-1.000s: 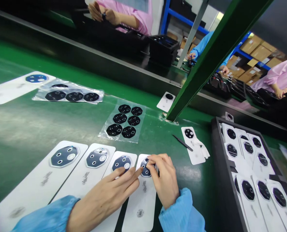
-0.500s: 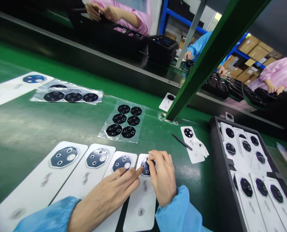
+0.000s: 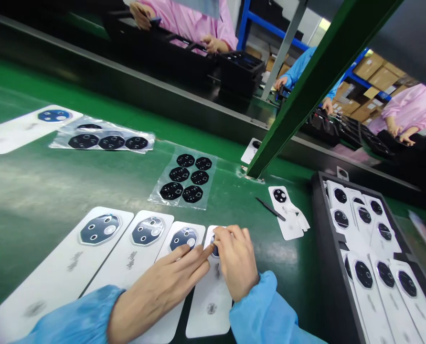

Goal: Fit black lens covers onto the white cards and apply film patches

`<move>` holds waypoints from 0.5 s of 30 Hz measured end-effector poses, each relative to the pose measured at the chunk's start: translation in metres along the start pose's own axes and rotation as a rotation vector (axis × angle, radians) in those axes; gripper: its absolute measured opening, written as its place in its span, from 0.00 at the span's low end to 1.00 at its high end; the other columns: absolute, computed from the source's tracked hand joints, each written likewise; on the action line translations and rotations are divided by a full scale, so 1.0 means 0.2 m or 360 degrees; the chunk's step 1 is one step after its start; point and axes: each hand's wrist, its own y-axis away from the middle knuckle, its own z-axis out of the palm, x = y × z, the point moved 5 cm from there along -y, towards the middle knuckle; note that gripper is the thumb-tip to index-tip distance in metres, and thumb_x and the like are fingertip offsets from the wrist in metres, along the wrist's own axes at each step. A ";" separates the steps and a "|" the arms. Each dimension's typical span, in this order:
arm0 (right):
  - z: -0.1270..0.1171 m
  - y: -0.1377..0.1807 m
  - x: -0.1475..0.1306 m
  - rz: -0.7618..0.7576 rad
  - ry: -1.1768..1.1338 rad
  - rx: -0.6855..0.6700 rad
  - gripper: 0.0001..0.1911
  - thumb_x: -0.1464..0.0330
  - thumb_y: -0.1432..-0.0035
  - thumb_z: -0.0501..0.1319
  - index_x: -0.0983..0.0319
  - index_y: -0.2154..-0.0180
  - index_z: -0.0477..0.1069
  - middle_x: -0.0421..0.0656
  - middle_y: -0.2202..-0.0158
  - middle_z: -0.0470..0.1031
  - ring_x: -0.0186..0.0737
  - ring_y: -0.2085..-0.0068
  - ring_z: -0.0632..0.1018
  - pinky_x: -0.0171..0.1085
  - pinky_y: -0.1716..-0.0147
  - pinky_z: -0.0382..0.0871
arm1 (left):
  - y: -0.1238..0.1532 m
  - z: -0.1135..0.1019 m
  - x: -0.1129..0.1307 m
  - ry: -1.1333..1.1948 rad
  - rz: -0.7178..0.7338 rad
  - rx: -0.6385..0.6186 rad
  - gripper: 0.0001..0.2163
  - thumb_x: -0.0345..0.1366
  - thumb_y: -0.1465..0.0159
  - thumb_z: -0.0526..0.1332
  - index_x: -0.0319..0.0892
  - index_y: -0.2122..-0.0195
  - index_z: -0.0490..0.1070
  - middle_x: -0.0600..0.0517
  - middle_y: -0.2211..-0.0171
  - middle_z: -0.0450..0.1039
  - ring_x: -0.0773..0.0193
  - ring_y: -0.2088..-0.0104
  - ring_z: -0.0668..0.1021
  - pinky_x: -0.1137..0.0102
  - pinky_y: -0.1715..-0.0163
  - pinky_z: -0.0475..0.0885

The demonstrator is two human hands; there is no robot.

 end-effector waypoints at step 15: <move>-0.01 0.00 -0.04 -0.0215 0.0220 0.0022 0.13 0.78 0.37 0.46 0.64 0.58 0.67 0.45 0.68 0.73 0.39 0.65 0.71 0.37 0.67 0.58 | 0.00 -0.01 0.00 0.0020 -0.0004 0.0017 0.11 0.22 0.39 0.48 0.35 0.59 0.67 0.45 0.57 0.70 0.58 0.53 0.68 0.60 0.51 0.58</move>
